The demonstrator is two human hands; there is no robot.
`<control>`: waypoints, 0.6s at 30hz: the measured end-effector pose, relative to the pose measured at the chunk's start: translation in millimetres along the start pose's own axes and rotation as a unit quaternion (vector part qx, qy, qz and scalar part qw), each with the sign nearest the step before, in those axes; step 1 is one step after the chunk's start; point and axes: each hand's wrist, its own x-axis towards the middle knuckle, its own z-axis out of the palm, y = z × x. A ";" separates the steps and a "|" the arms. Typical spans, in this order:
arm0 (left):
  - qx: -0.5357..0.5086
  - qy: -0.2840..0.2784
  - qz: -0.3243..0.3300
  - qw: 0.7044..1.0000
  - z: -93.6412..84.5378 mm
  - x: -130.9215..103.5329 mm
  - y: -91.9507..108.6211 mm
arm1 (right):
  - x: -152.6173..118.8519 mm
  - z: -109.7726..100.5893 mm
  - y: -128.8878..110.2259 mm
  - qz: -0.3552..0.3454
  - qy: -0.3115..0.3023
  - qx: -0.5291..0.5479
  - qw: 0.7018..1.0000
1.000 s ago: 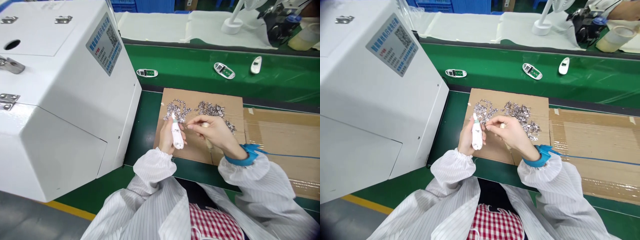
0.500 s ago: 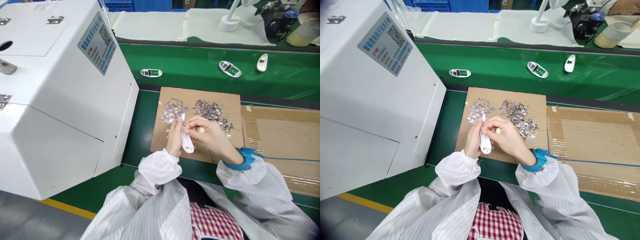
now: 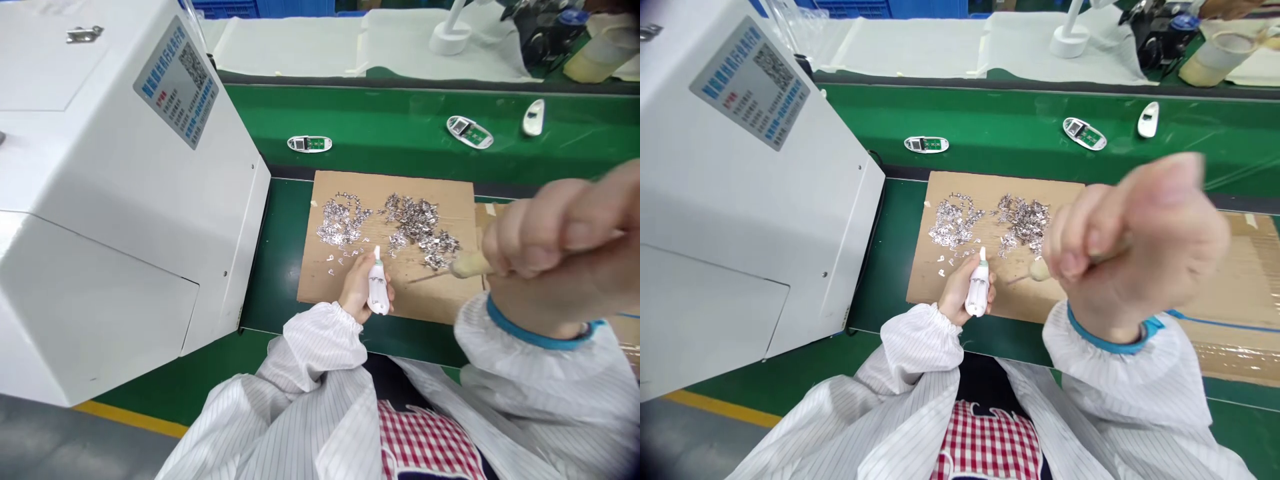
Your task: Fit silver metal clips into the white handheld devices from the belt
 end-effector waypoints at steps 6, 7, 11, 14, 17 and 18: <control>0.004 0.026 -0.028 0.999 1.2 4.8 -11.1 | -9.9 34.8 7.9 -0.023 0.051 0.244 0.968; 0.004 0.029 -0.027 0.999 1.4 5.1 -11.2 | -11.6 39.2 10.5 -0.012 0.052 0.233 0.971; 0.004 0.033 -0.020 0.999 2.0 5.6 -11.3 | -12.7 45.1 14.9 -0.005 0.046 0.185 0.982; 0.009 0.034 -0.018 0.999 2.6 5.5 -11.9 | -13.9 45.3 13.9 -0.022 0.062 0.177 0.982; 0.028 0.049 -0.008 0.998 2.6 6.0 -12.7 | -20.0 45.9 11.9 -0.021 0.045 0.154 0.987; 0.034 0.056 -0.003 0.998 2.5 6.2 -13.1 | -22.3 46.0 11.3 -0.015 0.033 0.143 0.989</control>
